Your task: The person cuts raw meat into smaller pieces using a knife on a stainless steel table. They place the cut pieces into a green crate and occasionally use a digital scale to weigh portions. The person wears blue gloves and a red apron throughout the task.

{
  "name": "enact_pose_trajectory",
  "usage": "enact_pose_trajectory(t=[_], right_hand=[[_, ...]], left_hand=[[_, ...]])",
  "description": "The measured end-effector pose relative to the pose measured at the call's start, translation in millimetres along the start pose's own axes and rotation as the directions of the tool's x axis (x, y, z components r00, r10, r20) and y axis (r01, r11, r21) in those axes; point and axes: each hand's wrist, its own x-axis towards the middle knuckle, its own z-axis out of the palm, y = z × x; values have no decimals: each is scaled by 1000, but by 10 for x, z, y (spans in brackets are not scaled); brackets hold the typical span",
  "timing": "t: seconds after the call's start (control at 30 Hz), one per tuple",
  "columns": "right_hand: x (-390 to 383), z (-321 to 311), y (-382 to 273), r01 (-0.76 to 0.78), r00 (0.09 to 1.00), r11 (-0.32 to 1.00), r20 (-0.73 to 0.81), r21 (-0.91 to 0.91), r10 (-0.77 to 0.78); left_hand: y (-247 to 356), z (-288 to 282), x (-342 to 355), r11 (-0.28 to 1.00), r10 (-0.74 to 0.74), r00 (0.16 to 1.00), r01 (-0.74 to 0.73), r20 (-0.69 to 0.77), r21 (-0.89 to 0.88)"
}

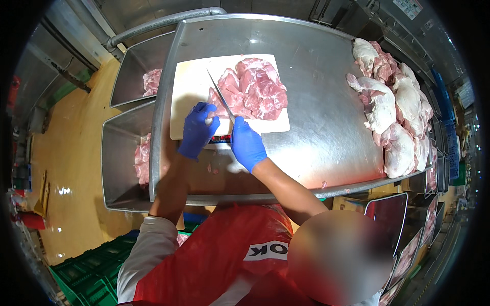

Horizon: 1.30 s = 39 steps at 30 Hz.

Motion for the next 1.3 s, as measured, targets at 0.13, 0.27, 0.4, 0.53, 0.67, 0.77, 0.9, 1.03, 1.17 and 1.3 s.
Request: enact_pose_trajectory(t=[0.13,0.27,0.4,0.53,0.67,0.77,0.9,1.03,1.17,1.3], right_hand=[[194,-51,-152,-53,996,995,69,-81,59],[38,-100,-77,-34,977,980,201,-197,75],[-501,-409,130,-11,892,938,421,-347,166],[-746,-966,-31,2,855,938,487,-346,178],[-589,-789,-191,-44,959,973,265,-225,104],[-273,-409,-119,64,985,966,174,-252,-19],[-37,-251,-71,49,982,959,191,-280,6],[-314,-268,144,36,928,931,357,-364,104],[-761,-917,119,121,841,872,516,-474,164],[-871,-1048,-51,65,887,901,439,-429,145]], left_hand=[[-9,19,12,1000,0,1000,-1,-18,-12],[-47,-1,10,995,-46,999,46,5,-92],[-140,-78,46,976,-122,992,121,7,-182],[-204,-108,11,933,-192,979,204,71,-297],[221,5,-257,820,-247,964,264,104,-508],[381,7,-371,819,-290,951,305,108,-487],[328,-72,-407,847,-257,965,252,54,-468],[207,-135,-320,870,-222,972,233,77,-435],[-92,-411,-186,712,-412,898,421,151,-562],[-148,-584,-162,723,-419,835,545,358,-426]])
